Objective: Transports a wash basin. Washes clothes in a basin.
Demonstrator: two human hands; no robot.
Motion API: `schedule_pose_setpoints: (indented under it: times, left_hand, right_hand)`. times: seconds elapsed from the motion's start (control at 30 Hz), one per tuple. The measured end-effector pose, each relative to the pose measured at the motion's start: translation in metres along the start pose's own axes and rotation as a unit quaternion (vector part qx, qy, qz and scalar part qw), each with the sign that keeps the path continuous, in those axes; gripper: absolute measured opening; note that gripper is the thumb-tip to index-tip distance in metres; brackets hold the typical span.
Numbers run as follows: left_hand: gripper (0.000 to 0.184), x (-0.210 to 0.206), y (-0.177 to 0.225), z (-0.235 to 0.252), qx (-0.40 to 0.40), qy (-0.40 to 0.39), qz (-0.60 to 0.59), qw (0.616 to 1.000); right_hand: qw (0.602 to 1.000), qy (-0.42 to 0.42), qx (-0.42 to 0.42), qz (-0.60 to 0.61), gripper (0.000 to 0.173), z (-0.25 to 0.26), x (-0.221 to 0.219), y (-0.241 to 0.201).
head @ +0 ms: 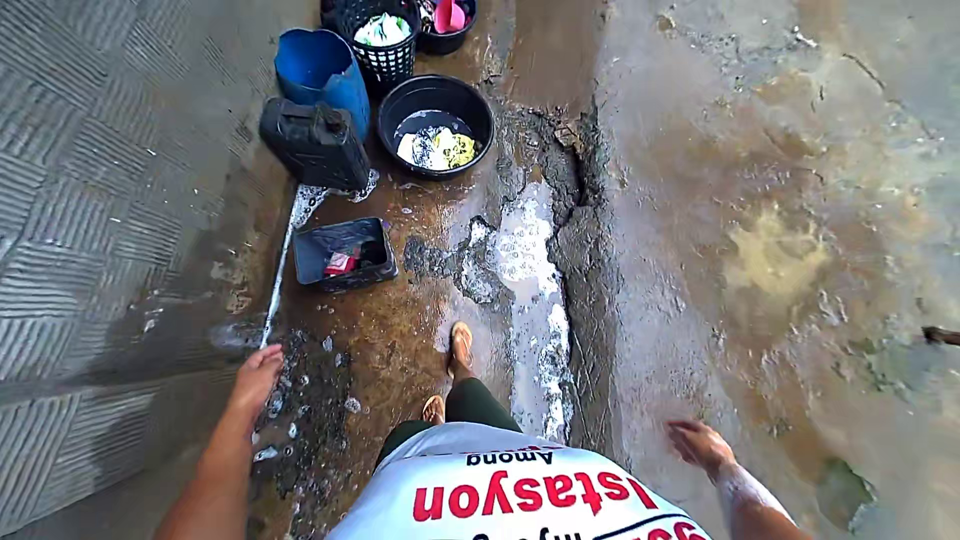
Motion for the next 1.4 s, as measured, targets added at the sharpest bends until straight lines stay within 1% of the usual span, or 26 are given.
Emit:
schedule_pose_setpoints:
  times: [0.07,0.1,0.13,0.17,0.23,0.27,0.3,0.37,0.4,0.47,0.5,0.57,0.63,0.73,0.83,0.9,0.93,0.97,1.0,1.1,1.2,1.3,1.4]
  left_hand:
    - [0.04,-0.016,0.055,0.046,-0.02,-0.008,0.014,1.0]
    - [0.04,-0.026,0.07,0.068,-0.02,-0.012,0.019,1.0]
    - [0.041,-0.037,0.076,0.087,-0.012,-0.016,0.018,1.0]
    - [0.041,-0.049,0.08,0.106,-0.004,-0.015,0.011,1.0]
    - [0.042,-0.066,0.09,0.138,0.019,-0.002,-0.001,1.0]
    - [0.042,-0.072,0.077,0.133,0.057,-0.009,0.006,0.998]
    - [0.042,-0.077,0.061,0.123,0.098,-0.02,0.013,0.995]
    - [0.043,-0.082,0.043,0.109,0.159,-0.032,0.015,0.987]
    - [0.043,-0.082,0.033,0.095,0.188,-0.034,0.018,0.981]
    - [0.044,-0.077,0.019,0.072,0.246,-0.028,0.017,0.969]
    - [0.044,-0.073,0.02,0.063,0.271,-0.017,0.007,0.962]
    - [0.043,-0.065,0.031,0.056,0.302,0.016,-0.025,0.953]
    - [0.043,-0.062,0.044,0.068,0.307,0.044,-0.049,0.949]
    - [0.043,-0.063,0.072,0.109,0.295,0.056,-0.058,0.952]
    - [0.043,-0.067,0.116,0.164,0.25,0.046,-0.05,0.966]
    - [0.043,-0.072,0.153,0.194,0.209,0.045,-0.06,0.975]
    - [0.043,-0.073,0.172,0.205,0.191,0.045,-0.067,0.978]
    - [0.043,-0.074,0.192,0.216,0.177,0.042,-0.074,0.981]
    - [0.043,-0.075,0.211,0.228,0.165,0.035,-0.088,0.982]
    - [0.05,-0.09,0.253,0.279,0.153,0.015,-0.122,0.981]
    - [0.057,-0.117,0.298,0.353,0.156,0.025,-0.163,0.974]
    - [0.065,-0.154,0.356,0.395,0.171,0.016,-0.198,0.965]
    - [0.07,-0.196,0.404,0.432,0.144,-0.031,-0.196,0.969]
  right_hand:
    - [0.998,0.013,-0.052,0.034,0.035,0.022,0.025,-0.024]
    - [0.997,0.023,-0.066,0.046,0.035,0.037,0.035,-0.043]
    - [0.996,0.032,-0.069,0.048,0.035,0.052,0.046,-0.065]
    - [0.997,0.038,-0.053,0.039,0.035,0.073,0.058,-0.101]
    - [0.999,0.04,0.032,-0.002,0.034,0.124,0.065,-0.198]
    - [0.997,0.027,0.064,-0.037,0.034,0.129,0.067,-0.242]
    - [0.995,0.005,0.08,-0.054,0.037,0.126,0.069,-0.298]
    - [0.986,-0.019,0.155,-0.065,0.041,0.124,0.066,-0.423]
    - [0.979,-0.029,0.191,-0.069,0.041,0.12,0.065,-0.471]
    - [0.965,-0.044,0.253,-0.057,0.039,0.12,0.069,-0.539]
    - [0.961,-0.044,0.27,-0.042,0.038,0.125,0.073,-0.56]
    - [0.961,-0.039,0.274,-0.019,0.038,0.138,0.081,-0.578]
    - [0.967,-0.031,0.251,-0.021,0.038,0.153,0.091,-0.572]
    - [0.984,-0.031,0.164,-0.059,0.039,0.165,0.105,-0.529]
    - [0.999,-0.025,0.041,-0.026,0.04,0.164,0.113,-0.483]
    - [1.0,-0.006,-0.015,-0.003,0.039,0.174,0.118,-0.468]
    - [0.999,-0.001,-0.032,-0.001,0.039,0.181,0.118,-0.47]
    - [0.999,0.001,-0.04,-0.003,0.039,0.187,0.114,-0.481]
    - [0.999,-0.002,-0.037,-0.004,0.039,0.19,0.108,-0.501]
    - [0.999,-0.034,0.009,-0.017,0.039,0.189,0.083,-0.59]
    - [0.993,-0.064,0.082,-0.058,0.039,0.204,0.065,-0.68]
    - [0.985,-0.071,0.111,-0.11,0.042,0.213,0.069,-0.736]
    - [0.98,-0.065,0.114,-0.147,0.044,0.228,0.077,-0.782]
Point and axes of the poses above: each hand's wrist, its own z-axis towards the middle knuckle, its own x-axis out of the back of the hand, y = z × x, the point moved 2 cm from there along z, towards the middle knuckle, and after that the axes turned 2 degrees about -y, right-handed, at the moved point
